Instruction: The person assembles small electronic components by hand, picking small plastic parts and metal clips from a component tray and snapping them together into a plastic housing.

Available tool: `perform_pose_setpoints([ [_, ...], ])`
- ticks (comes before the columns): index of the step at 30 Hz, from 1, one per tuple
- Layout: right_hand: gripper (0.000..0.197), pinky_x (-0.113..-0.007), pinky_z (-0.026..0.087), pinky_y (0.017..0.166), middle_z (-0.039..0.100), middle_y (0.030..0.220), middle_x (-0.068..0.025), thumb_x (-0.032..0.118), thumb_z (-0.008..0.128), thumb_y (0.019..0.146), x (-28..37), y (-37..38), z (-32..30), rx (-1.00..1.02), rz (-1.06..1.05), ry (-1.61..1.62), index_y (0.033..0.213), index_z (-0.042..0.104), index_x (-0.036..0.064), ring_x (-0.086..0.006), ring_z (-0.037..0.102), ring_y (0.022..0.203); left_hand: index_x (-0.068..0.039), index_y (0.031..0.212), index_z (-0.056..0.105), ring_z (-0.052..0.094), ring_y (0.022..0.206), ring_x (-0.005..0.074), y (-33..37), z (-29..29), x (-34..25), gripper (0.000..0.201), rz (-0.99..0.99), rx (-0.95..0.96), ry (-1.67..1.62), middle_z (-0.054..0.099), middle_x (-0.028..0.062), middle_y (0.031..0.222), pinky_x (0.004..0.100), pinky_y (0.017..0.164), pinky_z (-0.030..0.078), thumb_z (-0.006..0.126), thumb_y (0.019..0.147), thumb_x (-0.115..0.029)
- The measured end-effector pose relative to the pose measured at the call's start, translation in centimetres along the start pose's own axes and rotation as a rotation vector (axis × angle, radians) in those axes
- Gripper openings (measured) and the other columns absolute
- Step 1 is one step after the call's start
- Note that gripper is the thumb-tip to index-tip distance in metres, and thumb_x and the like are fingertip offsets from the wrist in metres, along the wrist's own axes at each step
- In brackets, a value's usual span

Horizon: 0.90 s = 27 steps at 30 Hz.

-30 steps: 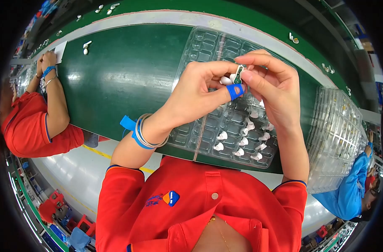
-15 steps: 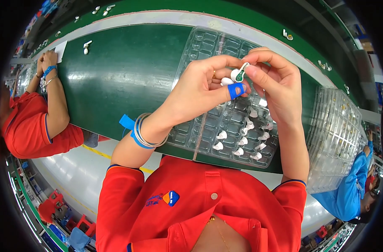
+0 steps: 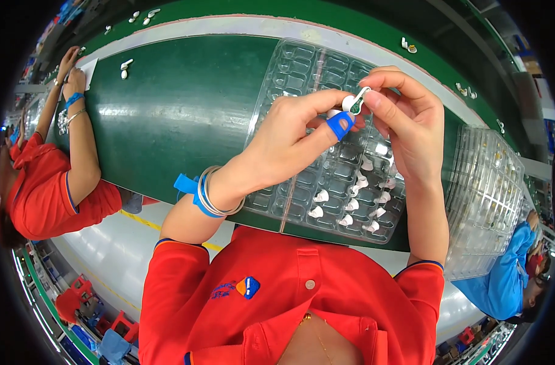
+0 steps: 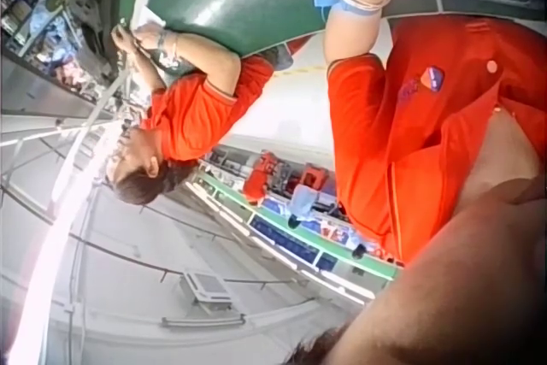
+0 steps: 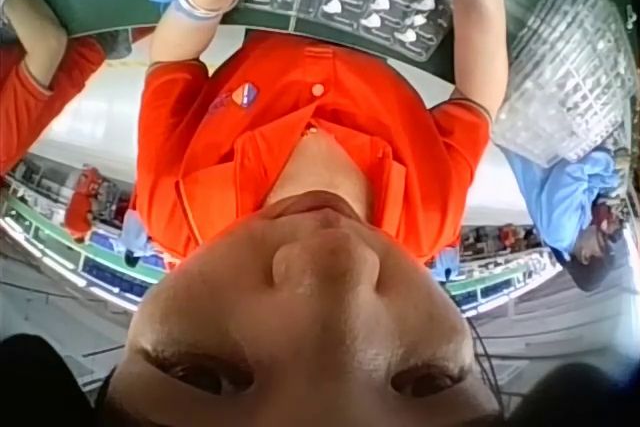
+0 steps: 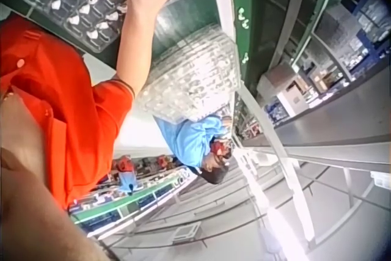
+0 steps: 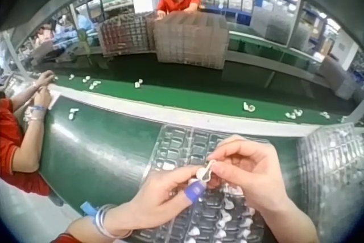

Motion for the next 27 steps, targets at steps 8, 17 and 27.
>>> perform_pose_setpoints([
  [8,0.011,-0.016,0.03,0.047,0.054,0.087,-0.0046,0.002,0.059,0.077,-0.11,-0.15,0.38,0.003,-0.097,-0.029,0.087,0.058,-0.0039,-0.0045,0.046,0.063,0.003,0.093,0.056,0.059,0.077,0.0116,0.2,0.09,0.28,0.019,0.027,-0.038,-0.107,0.061,0.0074,0.082,0.0236,0.064,0.047,0.044,0.085,-0.01],
  [17,0.012,-0.016,0.032,0.048,0.054,0.086,-0.0039,0.0,0.059,0.077,-0.23,-0.38,0.58,-0.002,-0.148,-0.095,0.088,0.059,-0.0041,-0.0044,0.048,0.064,0.003,0.091,0.057,0.057,0.076,0.0115,0.23,0.21,0.64,0.021,-0.07,-0.042,-0.268,0.059,0.0059,0.082,0.0234,0.063,0.046,0.039,0.084,-0.007],
  [27,0.013,-0.019,0.039,0.058,0.056,0.086,-0.0054,0.001,0.06,0.077,0.46,-0.34,0.1,-0.006,-0.124,-0.053,0.088,0.059,-0.0048,-0.0079,0.053,0.069,0.004,0.105,0.052,0.057,0.085,0.018,0.13,0.46,0.33,0.03,0.01,0.061,-0.237,0.058,0.0114,0.09,0.0259,0.067,0.046,0.043,0.084,-0.016],
])
Point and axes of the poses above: each hand's wrist, its own y-axis towards the middle knuckle, its own z-axis out of the palm, x = y × z, the point moved 3 cm from there along y, towards the middle knuckle
